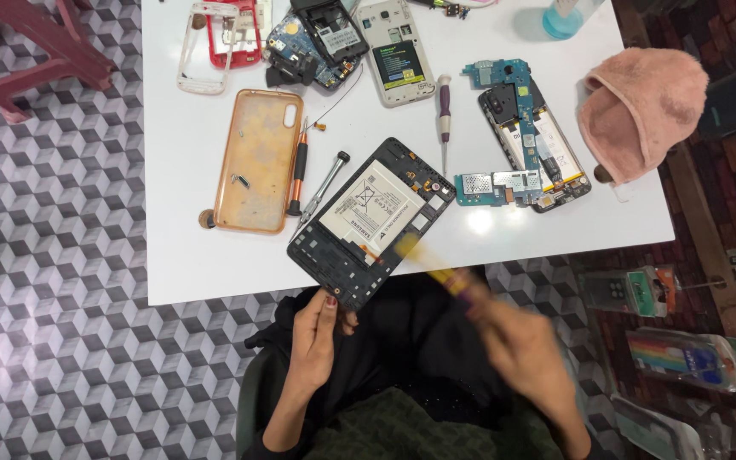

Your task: The person disassembles a smartphone, removes the motherboard, and cleans the internal frame with a brush. They then reinsert the motherboard and secure it with screws.

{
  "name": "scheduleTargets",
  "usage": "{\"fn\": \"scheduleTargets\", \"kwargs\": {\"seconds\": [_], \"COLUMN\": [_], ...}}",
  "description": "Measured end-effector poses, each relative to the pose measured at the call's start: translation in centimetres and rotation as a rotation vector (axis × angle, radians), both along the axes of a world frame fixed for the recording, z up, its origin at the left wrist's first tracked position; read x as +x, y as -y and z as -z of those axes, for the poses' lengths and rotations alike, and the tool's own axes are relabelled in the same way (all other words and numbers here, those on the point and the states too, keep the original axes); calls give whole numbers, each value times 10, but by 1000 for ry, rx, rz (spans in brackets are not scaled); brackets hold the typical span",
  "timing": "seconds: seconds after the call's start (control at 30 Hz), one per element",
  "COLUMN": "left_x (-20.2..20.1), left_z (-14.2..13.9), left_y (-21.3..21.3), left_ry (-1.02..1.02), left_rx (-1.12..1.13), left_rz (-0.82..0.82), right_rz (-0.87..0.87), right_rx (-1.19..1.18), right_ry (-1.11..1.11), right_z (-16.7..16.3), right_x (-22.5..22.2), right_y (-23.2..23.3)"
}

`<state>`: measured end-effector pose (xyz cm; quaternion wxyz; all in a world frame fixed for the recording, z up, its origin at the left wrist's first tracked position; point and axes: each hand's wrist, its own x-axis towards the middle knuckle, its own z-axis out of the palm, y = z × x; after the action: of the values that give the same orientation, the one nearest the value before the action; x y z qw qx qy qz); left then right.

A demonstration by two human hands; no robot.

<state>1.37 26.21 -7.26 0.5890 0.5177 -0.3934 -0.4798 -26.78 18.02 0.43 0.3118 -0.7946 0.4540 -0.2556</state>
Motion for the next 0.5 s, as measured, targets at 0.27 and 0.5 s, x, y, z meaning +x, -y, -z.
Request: {"fn": "scheduleTargets", "kwargs": {"seconds": [0.27,0.5], "left_x": [-9,-25], "left_z": [-33,-102], "left_y": [0,-4], "left_ry": [384,579], "left_rx": [189,-299], "left_rz": [60,344], "right_rz": [-12,348], "right_rx": [-239,-122], "right_ry": [66,-196], "right_z": [17,-8], "right_x": [5,19], "right_y": [-2,1]}}
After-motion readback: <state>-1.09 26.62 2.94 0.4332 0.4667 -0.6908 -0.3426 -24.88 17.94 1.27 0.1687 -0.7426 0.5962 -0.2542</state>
